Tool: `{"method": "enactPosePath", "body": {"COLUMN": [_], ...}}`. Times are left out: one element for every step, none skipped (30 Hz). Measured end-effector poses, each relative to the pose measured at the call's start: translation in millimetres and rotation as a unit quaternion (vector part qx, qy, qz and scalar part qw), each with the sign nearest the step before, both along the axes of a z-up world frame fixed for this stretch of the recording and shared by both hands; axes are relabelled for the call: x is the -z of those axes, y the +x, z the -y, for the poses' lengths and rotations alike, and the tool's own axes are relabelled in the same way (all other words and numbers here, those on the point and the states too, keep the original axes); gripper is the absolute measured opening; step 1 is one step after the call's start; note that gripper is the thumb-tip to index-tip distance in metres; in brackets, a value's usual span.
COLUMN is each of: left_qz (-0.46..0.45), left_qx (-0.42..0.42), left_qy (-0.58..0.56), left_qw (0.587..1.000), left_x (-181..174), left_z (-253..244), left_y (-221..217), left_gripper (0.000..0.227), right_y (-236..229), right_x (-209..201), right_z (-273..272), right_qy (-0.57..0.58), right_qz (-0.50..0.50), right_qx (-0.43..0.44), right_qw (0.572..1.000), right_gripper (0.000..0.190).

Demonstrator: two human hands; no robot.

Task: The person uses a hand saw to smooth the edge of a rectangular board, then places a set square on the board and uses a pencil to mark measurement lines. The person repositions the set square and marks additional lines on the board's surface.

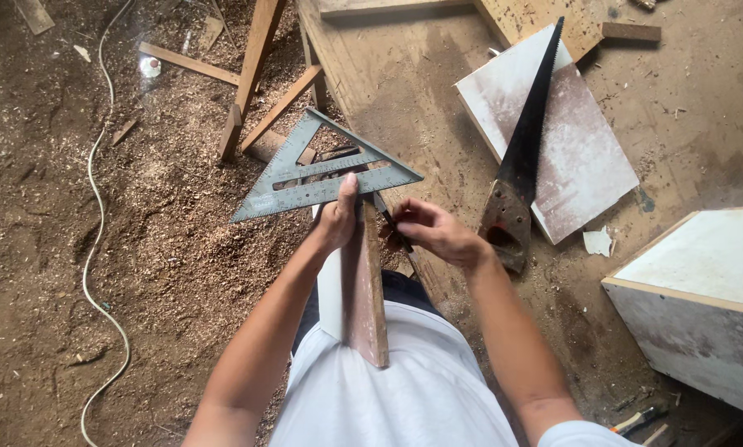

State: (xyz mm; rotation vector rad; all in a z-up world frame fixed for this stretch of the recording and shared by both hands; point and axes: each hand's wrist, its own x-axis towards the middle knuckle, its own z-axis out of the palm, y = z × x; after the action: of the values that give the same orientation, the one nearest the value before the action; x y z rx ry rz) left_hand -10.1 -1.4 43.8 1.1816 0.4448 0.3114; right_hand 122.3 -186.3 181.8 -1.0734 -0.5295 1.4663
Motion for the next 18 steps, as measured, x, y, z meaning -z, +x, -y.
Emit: {"method": "enactPosePath", "body": {"left_qz": [-0.005, -0.01, -0.004, 0.001, 0.007, 0.0, -0.008, -0.015, -0.004, 0.007, 0.015, -0.019, -0.053, -0.086, -0.079, -0.072, -0.066, -0.072], "left_qx": [-0.003, -0.005, 0.01, 0.024, 0.04, 0.063, 0.085, 0.107, 0.111, 0.115, 0.119, 0.117, 0.115, 0.112, 0.115, 0.118, 0.12, 0.121], "left_qy": [-0.043, -0.086, -0.048, -0.01, 0.026, 0.02, 0.015, 0.01, 0.012, 0.013, 0.013, 0.02, 0.028, 0.036, 0.023, 0.01, -0.002, 0.015], "left_qw": [0.999, 0.996, 0.999, 1.0, 0.999, 0.998, 0.996, 0.994, 0.994, 0.993, 0.993, 0.993, 0.992, 0.989, 0.99, 0.99, 0.991, 0.99], "left_x": [0.2, -1.0, -3.6, -7.6, -12.3, -17.4, -22.6, -27.7, -32.7, -36.8, -39.7, -41.5, -42.7, -43.0, -42.3, -41.0, -39.8, -38.8], "left_z": [2.6, 4.4, 4.1, 3.4, 4.3, 3.8, 1.0, -0.9, -2.7, -4.8, -4.5, -4.0, -4.6, -5.3, -5.2, -4.7, -5.5, -6.7], "left_y": [3.6, 6.1, 7.4, 6.2, 5.2, 5.1, 4.5, 4.9, 5.4, 5.9, 3.5, 1.4, 1.6, 1.8, 2.2, 3.3, 4.0, 3.7], "left_gripper": [0.065, 0.064, 0.066, 0.068, 0.07, 0.072, 0.076, 0.08, 0.08, 0.08, 0.08, 0.081, 0.081, 0.082, 0.081, 0.08, 0.08, 0.08], "right_y": [-3.2, -7.6, -10.2, -12.0, -15.0, -17.3, -18.4, -18.9, -19.9, -20.2, -22.7, -25.8, -27.0, -27.8, -28.9, -30.6, -32.1, -32.9], "right_x": [4.3, 7.7, 9.6, 9.6, 7.8, 4.7, 1.2, -2.8, -6.7, -9.6, -11.2, -11.6, -11.0, -9.2, -6.3, -3.3, -0.2, 3.0], "right_z": [-3.6, -7.8, -12.6, -16.5, -17.9, -18.7, -19.3, -19.1, -19.6, -20.6, -20.4, -20.3, -21.7, -23.4, -24.9, -24.8, -25.1, -26.1], "right_qy": [-0.018, -0.036, -0.052, -0.061, -0.071, -0.082, -0.078, -0.074, -0.07, -0.091, -0.114, -0.137, -0.138, -0.14, -0.14, -0.145, -0.149, -0.152], "right_qz": [-0.006, -0.013, -0.018, 0.015, 0.048, 0.081, 0.102, 0.124, 0.145, 0.16, 0.171, 0.183, 0.215, 0.246, 0.277, 0.297, 0.316, 0.336], "right_qx": [0.027, 0.054, 0.08, 0.098, 0.118, 0.138, 0.132, 0.127, 0.121, 0.133, 0.144, 0.155, 0.166, 0.177, 0.186, 0.187, 0.186, 0.185], "right_qw": [0.999, 0.998, 0.995, 0.993, 0.989, 0.984, 0.983, 0.981, 0.979, 0.974, 0.968, 0.961, 0.952, 0.943, 0.932, 0.925, 0.918, 0.911], "right_gripper": [0.032, 0.026, 0.02, 0.022, 0.024, 0.026, 0.025, 0.024, 0.024, 0.023, 0.023, 0.022, 0.023, 0.023, 0.024, 0.023, 0.022, 0.021]}}
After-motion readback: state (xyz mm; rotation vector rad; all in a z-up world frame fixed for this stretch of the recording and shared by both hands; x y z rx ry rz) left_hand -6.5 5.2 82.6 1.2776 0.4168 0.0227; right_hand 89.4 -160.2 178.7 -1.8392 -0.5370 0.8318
